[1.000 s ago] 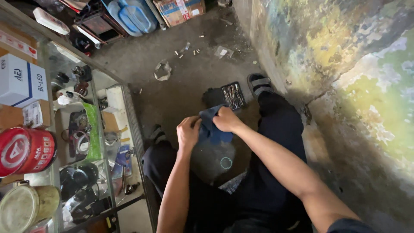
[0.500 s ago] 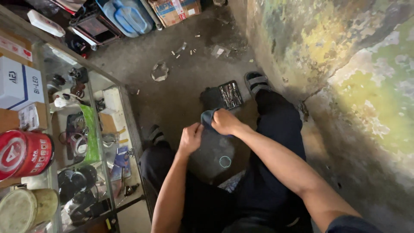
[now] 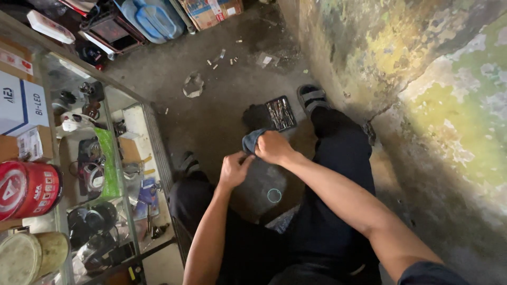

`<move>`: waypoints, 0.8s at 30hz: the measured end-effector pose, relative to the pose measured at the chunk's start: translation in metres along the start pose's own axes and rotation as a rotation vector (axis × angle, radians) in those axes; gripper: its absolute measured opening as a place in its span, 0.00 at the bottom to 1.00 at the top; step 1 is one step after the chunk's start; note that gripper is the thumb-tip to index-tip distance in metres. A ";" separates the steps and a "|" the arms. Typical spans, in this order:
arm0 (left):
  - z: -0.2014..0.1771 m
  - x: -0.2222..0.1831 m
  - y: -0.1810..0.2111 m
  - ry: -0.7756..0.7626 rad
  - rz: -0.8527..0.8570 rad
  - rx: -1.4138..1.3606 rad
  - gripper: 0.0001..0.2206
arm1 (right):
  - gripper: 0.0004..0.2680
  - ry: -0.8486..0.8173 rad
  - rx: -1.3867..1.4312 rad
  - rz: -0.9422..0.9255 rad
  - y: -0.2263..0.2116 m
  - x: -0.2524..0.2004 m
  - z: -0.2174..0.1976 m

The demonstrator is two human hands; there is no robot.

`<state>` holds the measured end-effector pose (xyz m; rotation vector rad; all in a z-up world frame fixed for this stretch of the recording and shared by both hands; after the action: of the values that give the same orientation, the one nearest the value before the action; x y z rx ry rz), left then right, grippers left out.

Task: The person cleans small metal bolts and parts using a cloth.

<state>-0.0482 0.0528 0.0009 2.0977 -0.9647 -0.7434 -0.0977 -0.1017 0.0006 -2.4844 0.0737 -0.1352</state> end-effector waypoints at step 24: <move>0.022 0.012 -0.059 -0.009 -0.016 -0.644 0.23 | 0.07 -0.184 0.919 0.243 -0.010 -0.016 0.010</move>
<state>-0.0336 0.0637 -0.0610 1.5380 -0.6011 -0.9247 -0.1123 -0.0866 -0.0026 -1.5458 0.1875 0.1400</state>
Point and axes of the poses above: each hand's wrist, its own x-axis towards the middle knuckle, its own z-axis out of the palm, y = z × x, the point moved 7 cm from there along x, towards the middle knuckle, and after that the axes turned 13 degrees about -y, right-handed, at the moved point
